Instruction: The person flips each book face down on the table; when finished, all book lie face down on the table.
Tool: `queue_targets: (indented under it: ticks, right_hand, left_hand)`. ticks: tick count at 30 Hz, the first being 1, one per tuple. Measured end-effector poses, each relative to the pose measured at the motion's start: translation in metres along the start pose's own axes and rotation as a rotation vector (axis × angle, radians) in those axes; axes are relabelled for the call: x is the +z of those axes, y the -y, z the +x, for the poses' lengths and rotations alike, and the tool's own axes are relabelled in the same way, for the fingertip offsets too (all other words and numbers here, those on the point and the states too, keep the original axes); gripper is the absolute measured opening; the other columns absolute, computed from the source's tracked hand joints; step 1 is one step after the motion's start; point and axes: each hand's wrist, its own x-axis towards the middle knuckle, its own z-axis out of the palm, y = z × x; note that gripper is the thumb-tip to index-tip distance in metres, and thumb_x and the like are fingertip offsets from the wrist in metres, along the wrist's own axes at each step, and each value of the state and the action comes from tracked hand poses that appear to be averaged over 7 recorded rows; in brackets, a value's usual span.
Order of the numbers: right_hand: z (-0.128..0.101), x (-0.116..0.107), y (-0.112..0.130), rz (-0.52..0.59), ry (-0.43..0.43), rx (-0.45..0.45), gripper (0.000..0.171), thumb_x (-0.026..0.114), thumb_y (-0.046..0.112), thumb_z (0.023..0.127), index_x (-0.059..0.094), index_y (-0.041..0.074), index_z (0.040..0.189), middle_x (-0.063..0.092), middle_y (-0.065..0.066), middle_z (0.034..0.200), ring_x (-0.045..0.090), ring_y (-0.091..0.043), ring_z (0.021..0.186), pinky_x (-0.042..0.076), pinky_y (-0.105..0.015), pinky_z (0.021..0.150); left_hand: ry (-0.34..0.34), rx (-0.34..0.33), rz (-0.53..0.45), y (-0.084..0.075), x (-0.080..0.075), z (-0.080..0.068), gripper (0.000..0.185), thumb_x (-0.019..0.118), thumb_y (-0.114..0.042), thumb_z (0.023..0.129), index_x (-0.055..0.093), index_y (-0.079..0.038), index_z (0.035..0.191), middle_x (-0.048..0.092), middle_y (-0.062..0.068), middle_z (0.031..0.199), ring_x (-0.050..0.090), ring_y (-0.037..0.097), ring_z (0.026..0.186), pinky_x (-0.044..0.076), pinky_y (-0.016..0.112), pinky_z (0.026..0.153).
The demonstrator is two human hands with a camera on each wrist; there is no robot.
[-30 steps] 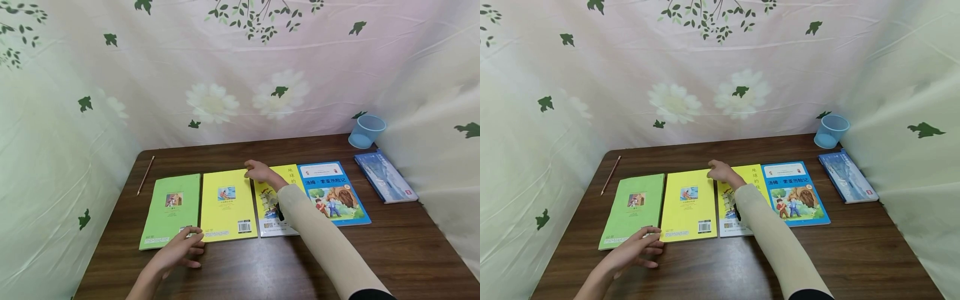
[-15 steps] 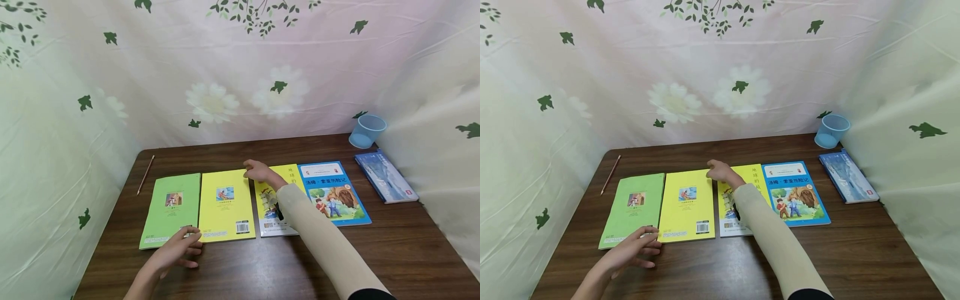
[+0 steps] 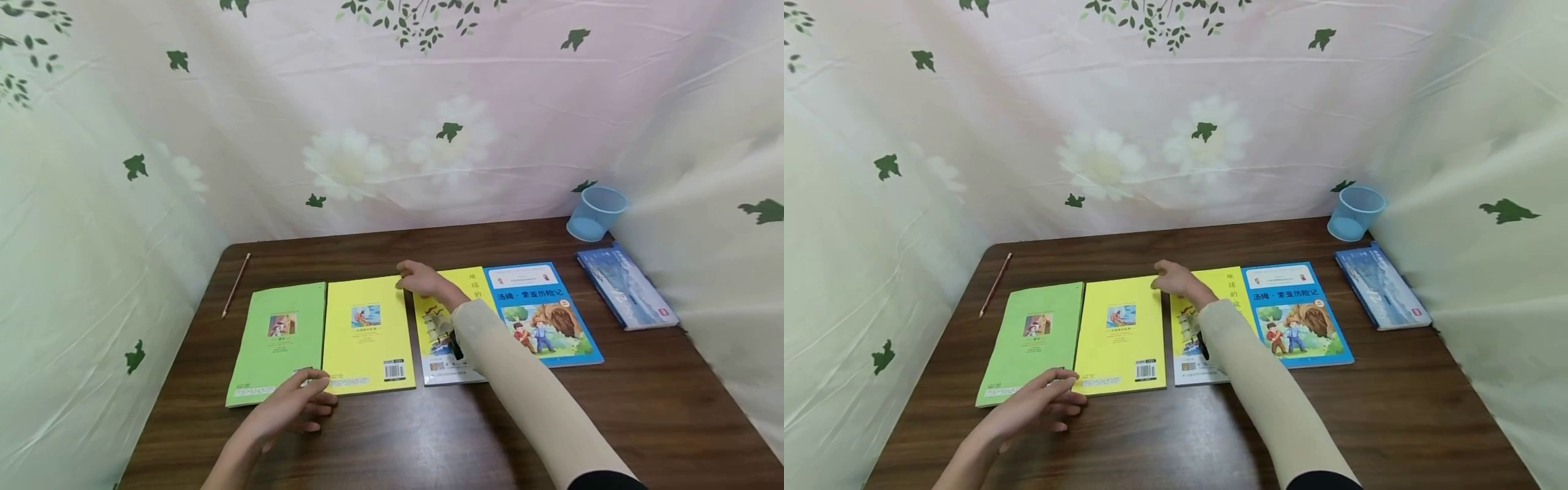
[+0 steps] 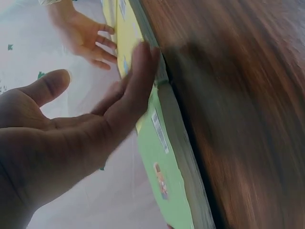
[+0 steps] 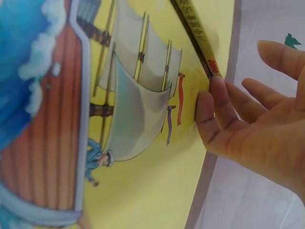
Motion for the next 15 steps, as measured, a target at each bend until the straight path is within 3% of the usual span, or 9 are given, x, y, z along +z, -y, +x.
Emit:
queue_targets:
  ticks: [6,11,15]
  right_hand:
    - [-0.014,-0.019,-0.010,0.048,-0.026,-0.021,0.057,0.052,0.025,0.103,0.035,0.010,0.154,0.038,-0.015,0.158,0.045,-0.037,0.139,0.045,-0.055,0.107]
    - [-0.028,-0.047,-0.025,-0.148,-0.099,-0.003,0.053,0.048,0.023,0.104,0.037,0.005,0.153,0.039,-0.019,0.157,0.041,-0.039,0.142,0.040,-0.056,0.112]
    - [-0.041,-0.067,-0.035,-0.327,-0.130,0.058,0.056,0.044,0.017,0.103,0.031,0.005,0.156,0.034,-0.020,0.160,0.043,-0.039,0.139,0.037,-0.055,0.115]
  left_hand:
    - [0.082,0.102,0.034,-0.011,0.024,0.020,0.053,0.052,-0.041,0.103,0.049,0.002,0.134,0.072,0.016,0.112,0.070,0.025,0.102,0.058,0.041,0.084]
    - [0.149,0.177,0.000,-0.022,0.057,0.039,0.046,0.053,-0.032,0.103,0.050,0.002,0.134,0.069,0.019,0.118,0.070,0.028,0.106,0.059,0.042,0.085]
    - [0.167,0.184,-0.062,-0.028,0.084,0.051,0.046,0.055,-0.029,0.102,0.049,0.000,0.137,0.065,0.019,0.124,0.068,0.028,0.107,0.059,0.042,0.082]
